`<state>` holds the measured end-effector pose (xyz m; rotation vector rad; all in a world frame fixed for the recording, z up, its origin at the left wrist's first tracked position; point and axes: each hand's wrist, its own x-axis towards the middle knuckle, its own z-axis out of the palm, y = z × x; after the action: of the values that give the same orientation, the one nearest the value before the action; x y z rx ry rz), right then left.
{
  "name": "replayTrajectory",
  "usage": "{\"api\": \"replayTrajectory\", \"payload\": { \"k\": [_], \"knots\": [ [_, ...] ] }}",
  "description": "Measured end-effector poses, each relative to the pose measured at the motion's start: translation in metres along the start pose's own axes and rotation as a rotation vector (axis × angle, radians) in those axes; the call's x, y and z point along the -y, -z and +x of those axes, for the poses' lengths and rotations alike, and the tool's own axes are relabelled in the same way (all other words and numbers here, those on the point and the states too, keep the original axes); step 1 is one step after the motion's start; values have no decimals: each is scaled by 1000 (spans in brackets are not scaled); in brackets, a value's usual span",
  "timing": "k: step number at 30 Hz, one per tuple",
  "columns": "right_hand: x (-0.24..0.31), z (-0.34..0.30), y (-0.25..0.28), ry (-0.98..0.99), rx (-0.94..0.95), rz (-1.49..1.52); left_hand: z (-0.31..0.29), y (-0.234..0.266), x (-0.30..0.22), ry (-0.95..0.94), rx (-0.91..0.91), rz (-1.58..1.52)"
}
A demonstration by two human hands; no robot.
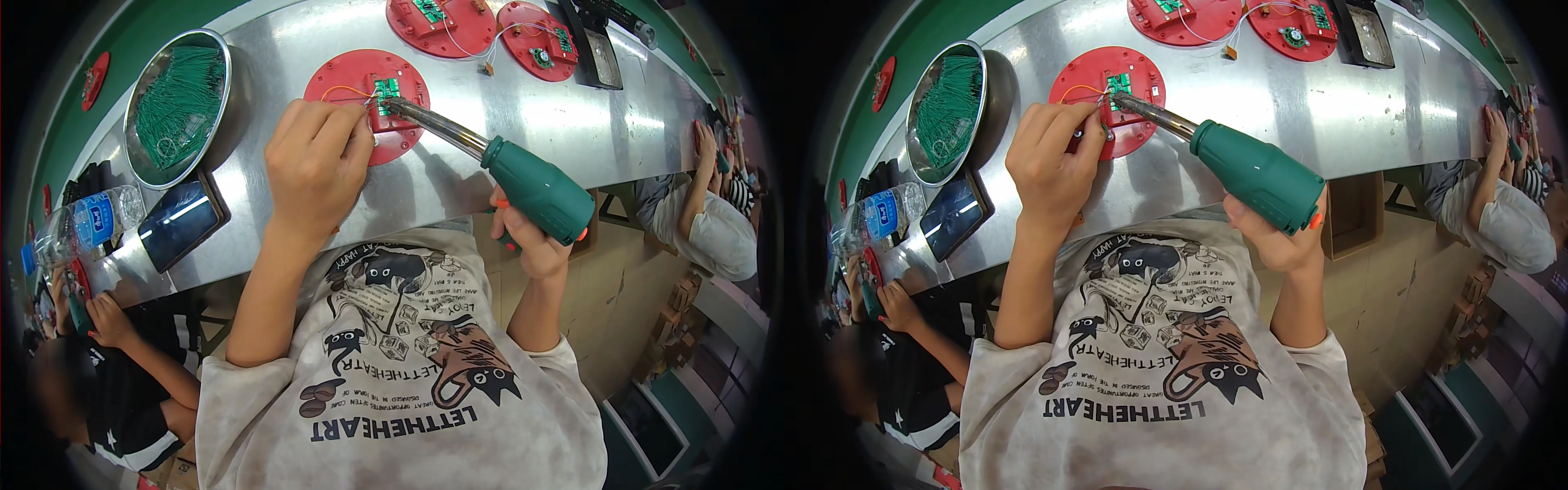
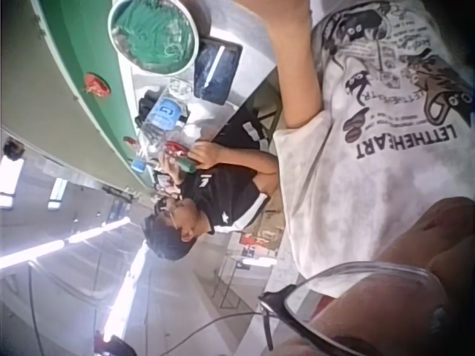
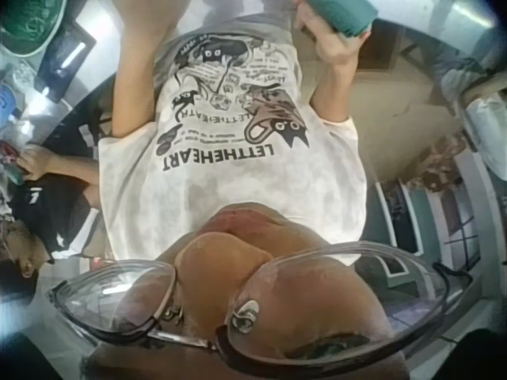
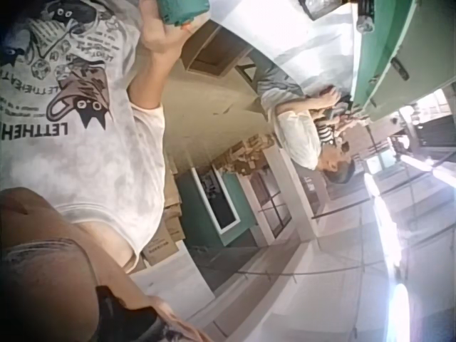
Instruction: Soldering electrical wires onto small PCBs mounted on red circular bases at an assembly line.
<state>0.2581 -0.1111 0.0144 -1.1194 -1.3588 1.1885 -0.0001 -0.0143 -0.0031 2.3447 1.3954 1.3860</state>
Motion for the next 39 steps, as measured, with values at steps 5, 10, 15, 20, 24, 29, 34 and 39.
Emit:
{"api": "replayTrajectory", "payload": {
  "k": [5, 10, 15, 20, 24, 29, 34, 39],
  "knots": [
    [7, 7, -2, -27, -16, 21, -1, 1, 2, 4, 8, 6],
    [9, 1, 4, 25, -125, 43, 1, -3, 1, -11, -8, 4],
    [18, 2, 25, 216, -252, -67, 3, -4, -1, -4, -2, -20],
    [32, 4, 54, 478, -556, -167, 2, 5, -4, 32, 57, 26],
    [52, 0, 70, 681, -848, -334, 5, 5, -12, 37, 68, 11],
    [-3, 12, 107, 407, -955, -720, 10, 3, -13, 17, 117, 45],
    [16, 17, 85, 344, -1107, -196, 35, 25, -22, -3, 88, 104],
    [2, 30, 79, 413, -1009, -61, 54, 28, -10, -143, 569, 90]
  ]
}}
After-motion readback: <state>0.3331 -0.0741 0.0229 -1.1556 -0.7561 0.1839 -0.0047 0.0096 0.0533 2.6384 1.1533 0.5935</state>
